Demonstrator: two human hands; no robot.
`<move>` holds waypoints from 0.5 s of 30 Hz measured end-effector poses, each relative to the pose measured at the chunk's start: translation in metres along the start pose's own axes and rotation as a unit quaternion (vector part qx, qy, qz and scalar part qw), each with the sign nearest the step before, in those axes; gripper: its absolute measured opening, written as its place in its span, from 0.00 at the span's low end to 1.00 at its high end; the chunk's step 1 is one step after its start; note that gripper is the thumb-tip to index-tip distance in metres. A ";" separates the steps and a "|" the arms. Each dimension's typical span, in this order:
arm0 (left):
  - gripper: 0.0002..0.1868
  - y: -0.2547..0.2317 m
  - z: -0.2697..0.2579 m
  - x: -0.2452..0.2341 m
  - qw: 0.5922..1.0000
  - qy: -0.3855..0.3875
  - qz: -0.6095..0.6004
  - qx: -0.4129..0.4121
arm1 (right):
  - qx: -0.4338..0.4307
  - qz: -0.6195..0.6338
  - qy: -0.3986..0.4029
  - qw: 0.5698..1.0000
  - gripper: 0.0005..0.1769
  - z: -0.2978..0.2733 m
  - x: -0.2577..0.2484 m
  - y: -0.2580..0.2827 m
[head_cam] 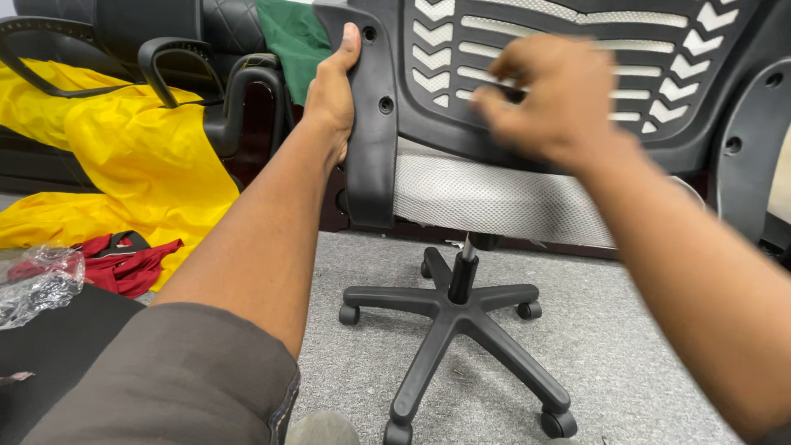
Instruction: The person attaches a footrest to the underside of an office chair seat using a screwdriver and screws, then flips the chair upright and secures the armrests to the seat.
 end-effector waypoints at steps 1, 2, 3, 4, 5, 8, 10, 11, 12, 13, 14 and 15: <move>0.45 -0.001 -0.006 -0.001 1.000 0.005 -0.001 0.000 | -0.024 -0.013 -0.010 1.000 0.26 -0.011 0.008 0.023; 0.45 -0.002 -0.008 0.001 1.000 0.009 -0.003 0.005 | -0.051 -0.022 -0.019 0.998 0.37 -0.015 0.016 0.039; 0.45 -0.003 -0.008 0.004 1.000 0.013 -0.006 0.010 | -0.058 -0.023 -0.012 0.998 0.40 -0.013 0.024 0.048; 0.45 -0.008 -0.010 0.004 1.000 0.014 -0.007 0.017 | -0.068 -0.023 -0.007 0.997 0.44 -0.010 0.032 0.058; 0.45 -0.010 -0.012 0.001 1.000 0.000 0.003 0.010 | -0.078 -0.023 -0.002 0.997 0.49 -0.005 0.039 0.068; 0.47 -0.009 -0.017 -0.001 0.998 -0.040 0.043 -0.010 | -0.087 -0.047 -0.036 0.994 0.49 0.007 0.052 0.079; 0.48 -0.013 -0.024 -0.004 0.994 -0.066 0.086 -0.015 | -0.093 -0.057 -0.034 0.993 0.49 0.011 0.061 0.078; 0.46 -0.012 -0.029 -0.004 0.996 -0.063 0.068 -0.022 | -0.096 -0.062 -0.034 0.993 0.49 0.012 0.064 0.078; 0.45 -0.011 -0.035 -0.003 0.997 -0.059 0.051 -0.029 | -0.088 -0.057 -0.033 0.994 0.47 0.013 0.067 0.077; 0.43 -0.008 -0.041 -0.003 0.997 -0.054 0.034 -0.037 | -0.079 -0.052 -0.031 0.995 0.45 0.014 0.069 0.075; 0.40 -0.008 -0.047 0.003 0.999 -0.023 0.033 -0.022 | -0.068 -0.048 -0.028 0.996 0.43 0.013 0.071 0.072; 0.37 -0.007 -0.053 0.009 0.999 0.008 0.031 -0.008 | -0.067 -0.047 -0.035 0.996 0.42 0.011 0.071 0.071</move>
Point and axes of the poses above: each hand's wrist, its own z-axis towards the middle knuckle, its own x-axis out of the palm, y = z × x, the point moved 9 cm from there along z, towards the middle knuckle, and after that the axes turned 7 degrees about y, right-handed, at the moved point
